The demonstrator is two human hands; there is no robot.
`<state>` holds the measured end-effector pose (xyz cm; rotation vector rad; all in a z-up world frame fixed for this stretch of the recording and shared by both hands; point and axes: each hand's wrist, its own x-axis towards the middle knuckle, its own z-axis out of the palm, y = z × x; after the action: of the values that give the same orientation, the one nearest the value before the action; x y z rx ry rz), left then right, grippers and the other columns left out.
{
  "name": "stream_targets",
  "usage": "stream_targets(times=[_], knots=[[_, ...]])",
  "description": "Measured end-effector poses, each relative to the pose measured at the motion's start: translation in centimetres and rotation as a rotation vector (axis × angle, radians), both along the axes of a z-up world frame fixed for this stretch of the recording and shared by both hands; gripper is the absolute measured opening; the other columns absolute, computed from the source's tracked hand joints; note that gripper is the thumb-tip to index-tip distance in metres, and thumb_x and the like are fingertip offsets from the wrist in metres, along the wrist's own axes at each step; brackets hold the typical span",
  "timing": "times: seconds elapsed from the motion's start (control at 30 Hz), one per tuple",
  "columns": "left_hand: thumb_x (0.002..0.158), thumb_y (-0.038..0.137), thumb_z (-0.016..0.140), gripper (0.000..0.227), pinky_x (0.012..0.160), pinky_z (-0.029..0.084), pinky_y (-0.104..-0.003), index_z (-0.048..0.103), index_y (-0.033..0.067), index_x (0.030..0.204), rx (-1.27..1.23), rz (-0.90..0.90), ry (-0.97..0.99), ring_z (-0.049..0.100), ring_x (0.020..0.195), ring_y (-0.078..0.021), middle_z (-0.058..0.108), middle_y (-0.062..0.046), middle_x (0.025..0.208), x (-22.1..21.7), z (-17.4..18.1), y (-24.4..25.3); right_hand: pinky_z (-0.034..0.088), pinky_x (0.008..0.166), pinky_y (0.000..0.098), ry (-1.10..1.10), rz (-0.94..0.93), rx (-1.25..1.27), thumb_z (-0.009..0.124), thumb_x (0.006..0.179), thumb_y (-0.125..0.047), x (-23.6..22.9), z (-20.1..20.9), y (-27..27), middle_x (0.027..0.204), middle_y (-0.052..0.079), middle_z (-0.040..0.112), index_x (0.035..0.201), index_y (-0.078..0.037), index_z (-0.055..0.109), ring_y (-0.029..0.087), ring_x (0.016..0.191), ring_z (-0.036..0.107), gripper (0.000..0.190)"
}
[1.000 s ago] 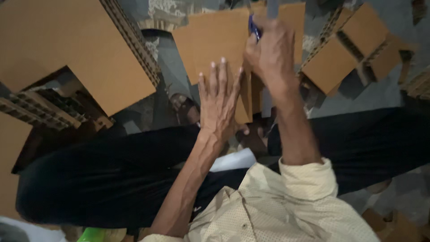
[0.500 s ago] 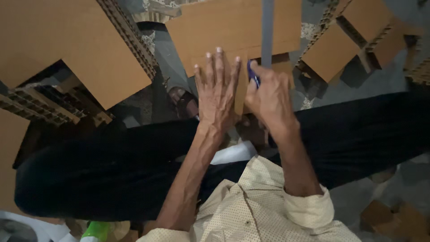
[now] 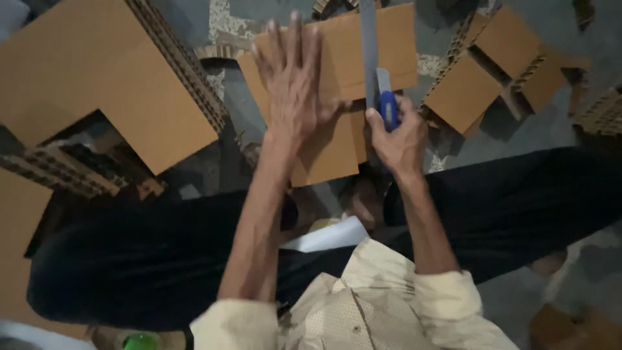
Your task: The person sits on the floor and uses a metal ruler and a utility knife to cut rectangular pieces of corrugated cardboard. They score the cardboard along the ruler, then fold and tear the scored lines to separate the pieces.
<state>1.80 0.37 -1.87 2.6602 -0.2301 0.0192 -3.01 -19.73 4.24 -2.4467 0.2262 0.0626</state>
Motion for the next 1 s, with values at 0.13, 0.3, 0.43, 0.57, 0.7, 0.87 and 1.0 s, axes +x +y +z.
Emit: stream_targets(times=[0.13, 0.3, 0.43, 0.57, 0.7, 0.87, 1.0], knots=[[0.066, 0.087, 0.084, 0.140, 0.125, -0.012, -0.068, 0.014, 0.0210, 0.168, -0.094, 0.010, -0.104, -0.010, 0.156, -0.0438, -0.001, -0.016, 0.171, 0.4, -1.4, 0.1, 0.054, 0.073, 0.0407, 0.049, 0.025, 0.021, 0.078, 0.091, -0.021, -0.3, -0.7, 0.5, 0.086, 0.016, 0.071, 0.116, -0.001, 0.069, 0.030, 0.077, 0.070, 0.033], [0.061, 0.081, 0.086, 0.143, 0.126, -0.014, -0.068, 0.011, 0.0228, 0.168, -0.019, 0.021, 0.128, -0.010, 0.157, -0.0452, -0.003, -0.017, 0.173, 0.6, -0.2, -0.2, 0.054, 0.069, 0.0376, 0.025, 0.020, 0.072, 0.078, 0.090, -0.018, -1.7, 0.4, 1.5, 0.082, 0.013, 0.071, 0.113, -0.002, 0.071, 0.025, 0.071, 0.069, 0.028], [0.061, 0.090, 0.081, 0.144, 0.126, -0.013, -0.068, 0.010, 0.0245, 0.167, 0.044, -0.007, 0.342, -0.009, 0.158, -0.0453, -0.002, -0.018, 0.174, 0.9, 0.4, 0.0, 0.054, 0.066, 0.0343, 0.032, 0.022, 0.116, 0.077, 0.091, -0.018, -1.6, 0.3, 1.7, 0.080, 0.009, 0.070, 0.113, -0.002, 0.071, 0.019, 0.067, 0.068, 0.027], [0.058, 0.088, 0.086, 0.149, 0.126, -0.013, -0.069, 0.009, 0.0232, 0.167, 0.001, -0.007, 0.216, -0.010, 0.157, -0.0458, -0.002, -0.018, 0.173, 0.9, 0.1, 0.1, 0.052, 0.062, 0.0341, 0.068, 0.001, 0.092, 0.078, 0.090, -0.017, -1.5, 0.4, 1.8, 0.076, 0.008, 0.069, 0.110, -0.002, 0.072, 0.018, 0.062, 0.065, 0.027], [0.056, 0.082, 0.090, 0.151, 0.126, -0.013, -0.069, 0.008, 0.0213, 0.168, -0.011, -0.003, 0.148, -0.010, 0.157, -0.0469, -0.002, -0.018, 0.173, 0.7, -0.1, 0.1, 0.052, 0.062, 0.0338, 0.070, 0.012, 0.080, 0.077, 0.090, -0.017, -1.6, 0.3, 2.0, 0.075, 0.008, 0.069, 0.110, -0.003, 0.072, 0.017, 0.062, 0.065, 0.025], [0.057, 0.079, 0.090, 0.149, 0.125, -0.013, -0.069, 0.009, 0.0197, 0.167, -0.007, -0.011, 0.223, -0.010, 0.156, -0.0482, -0.002, -0.021, 0.172, 0.8, 0.3, 0.1, 0.051, 0.060, 0.0345, 0.119, -0.015, 0.104, 0.076, 0.091, -0.018, -1.6, 0.1, 1.8, 0.073, 0.007, 0.067, 0.110, -0.003, 0.072, 0.018, 0.060, 0.063, 0.024], [0.056, 0.079, 0.090, 0.149, 0.126, -0.012, -0.068, 0.011, 0.0199, 0.167, -0.010, -0.007, 0.251, -0.010, 0.157, -0.0473, -0.001, -0.020, 0.173, 0.8, 0.5, 0.2, 0.052, 0.063, 0.0339, 0.079, 0.026, 0.084, 0.076, 0.091, -0.017, -1.7, 0.0, 1.9, 0.075, 0.006, 0.067, 0.111, -0.003, 0.071, 0.017, 0.062, 0.064, 0.025]])
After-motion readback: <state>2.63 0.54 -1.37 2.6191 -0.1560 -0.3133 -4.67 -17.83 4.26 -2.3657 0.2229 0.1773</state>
